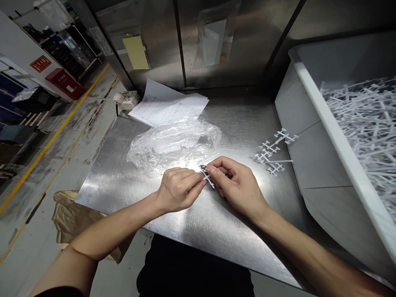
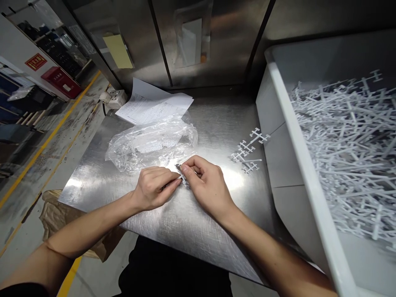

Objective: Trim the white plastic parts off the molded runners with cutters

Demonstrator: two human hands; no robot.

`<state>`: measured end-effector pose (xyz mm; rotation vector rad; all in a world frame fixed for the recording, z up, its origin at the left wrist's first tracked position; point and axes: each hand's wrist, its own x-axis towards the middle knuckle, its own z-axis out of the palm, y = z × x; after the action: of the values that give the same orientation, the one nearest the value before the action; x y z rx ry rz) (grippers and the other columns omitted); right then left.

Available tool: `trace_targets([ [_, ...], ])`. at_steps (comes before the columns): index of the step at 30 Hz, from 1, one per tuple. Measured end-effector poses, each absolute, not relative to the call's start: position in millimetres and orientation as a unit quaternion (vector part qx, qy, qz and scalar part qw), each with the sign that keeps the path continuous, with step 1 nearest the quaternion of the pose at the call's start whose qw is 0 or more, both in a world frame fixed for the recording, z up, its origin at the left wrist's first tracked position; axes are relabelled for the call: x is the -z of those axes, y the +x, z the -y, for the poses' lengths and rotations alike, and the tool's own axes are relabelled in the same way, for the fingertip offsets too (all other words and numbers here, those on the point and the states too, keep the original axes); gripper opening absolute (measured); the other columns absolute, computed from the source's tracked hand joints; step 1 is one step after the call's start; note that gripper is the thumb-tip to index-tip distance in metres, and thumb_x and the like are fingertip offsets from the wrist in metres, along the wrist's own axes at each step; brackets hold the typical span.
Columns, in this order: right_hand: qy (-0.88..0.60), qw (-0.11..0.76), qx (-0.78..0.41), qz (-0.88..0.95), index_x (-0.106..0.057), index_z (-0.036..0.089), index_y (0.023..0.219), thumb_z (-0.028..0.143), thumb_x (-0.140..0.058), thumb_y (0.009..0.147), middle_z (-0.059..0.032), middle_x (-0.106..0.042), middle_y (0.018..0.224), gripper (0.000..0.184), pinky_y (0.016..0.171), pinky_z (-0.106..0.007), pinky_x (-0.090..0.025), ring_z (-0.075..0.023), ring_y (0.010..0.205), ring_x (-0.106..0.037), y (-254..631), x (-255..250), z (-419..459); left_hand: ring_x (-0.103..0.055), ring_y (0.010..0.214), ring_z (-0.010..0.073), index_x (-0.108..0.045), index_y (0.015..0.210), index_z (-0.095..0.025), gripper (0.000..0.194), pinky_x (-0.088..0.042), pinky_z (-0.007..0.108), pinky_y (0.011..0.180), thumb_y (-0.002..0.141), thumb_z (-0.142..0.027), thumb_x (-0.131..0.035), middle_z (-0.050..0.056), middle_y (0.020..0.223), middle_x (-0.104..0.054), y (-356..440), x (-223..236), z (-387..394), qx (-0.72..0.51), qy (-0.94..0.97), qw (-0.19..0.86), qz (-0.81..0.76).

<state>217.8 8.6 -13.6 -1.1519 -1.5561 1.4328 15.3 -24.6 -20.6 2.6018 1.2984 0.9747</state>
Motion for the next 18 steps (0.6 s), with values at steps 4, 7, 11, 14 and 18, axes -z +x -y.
trace_targets([
  [4,-0.44,0.365,-0.565,0.595,-0.069,0.021,0.088,0.046,-0.069,0.105,0.0008,-0.062,0.07,0.03,0.053,-0.029,-0.036,-0.0132,0.058,-0.05,218,13,-10,-0.063,0.062,0.0146,-0.073,0.092,-0.017,0.025,-0.047,0.032,0.062,0.11,-0.023,-0.058,0.0,0.072,-0.069,14,19,24,-0.32,0.848,0.044,-0.421],
  [7,-0.426,0.388,-0.559,0.597,-0.071,0.021,0.09,0.045,-0.067,0.106,0.0003,-0.064,0.072,0.028,0.055,-0.03,-0.039,-0.0141,0.06,-0.053,220,13,-13,-0.066,0.068,0.0146,-0.073,0.1,-0.017,0.02,-0.049,0.03,0.065,0.111,-0.023,-0.059,0.001,0.079,-0.073,12,18,23,-0.334,0.837,0.061,-0.43],
  [11,-0.408,0.42,-0.525,0.618,-0.074,0.021,0.101,0.043,-0.068,0.105,-0.0019,-0.07,0.08,0.023,0.058,-0.03,-0.045,-0.0161,0.067,-0.061,224,15,-18,-0.071,0.075,0.0153,-0.072,0.11,-0.017,0.016,-0.052,0.029,0.069,0.113,-0.019,-0.057,0.003,0.087,-0.077,9,16,22,-0.343,0.827,0.069,-0.439],
  [14,-0.409,0.424,-0.52,0.618,-0.074,0.021,0.104,0.042,-0.071,0.104,-0.0015,-0.071,0.082,0.021,0.058,-0.03,-0.048,-0.0154,0.065,-0.063,225,16,-21,-0.07,0.074,0.0155,-0.07,0.112,-0.017,0.016,-0.053,0.029,0.069,0.113,-0.017,-0.054,0.003,0.087,-0.077,8,15,21,-0.336,0.834,0.047,-0.435],
  [18,-0.413,0.419,-0.538,0.603,-0.074,0.021,0.103,0.041,-0.07,0.103,0.0013,-0.067,0.073,0.021,0.057,-0.029,-0.051,-0.0149,0.059,-0.063,225,15,-21,-0.067,0.07,0.0155,-0.069,0.111,-0.016,0.018,-0.05,0.03,0.065,0.112,-0.014,-0.051,0.003,0.081,-0.074,7,14,19,-0.317,0.851,-0.017,-0.419],
])
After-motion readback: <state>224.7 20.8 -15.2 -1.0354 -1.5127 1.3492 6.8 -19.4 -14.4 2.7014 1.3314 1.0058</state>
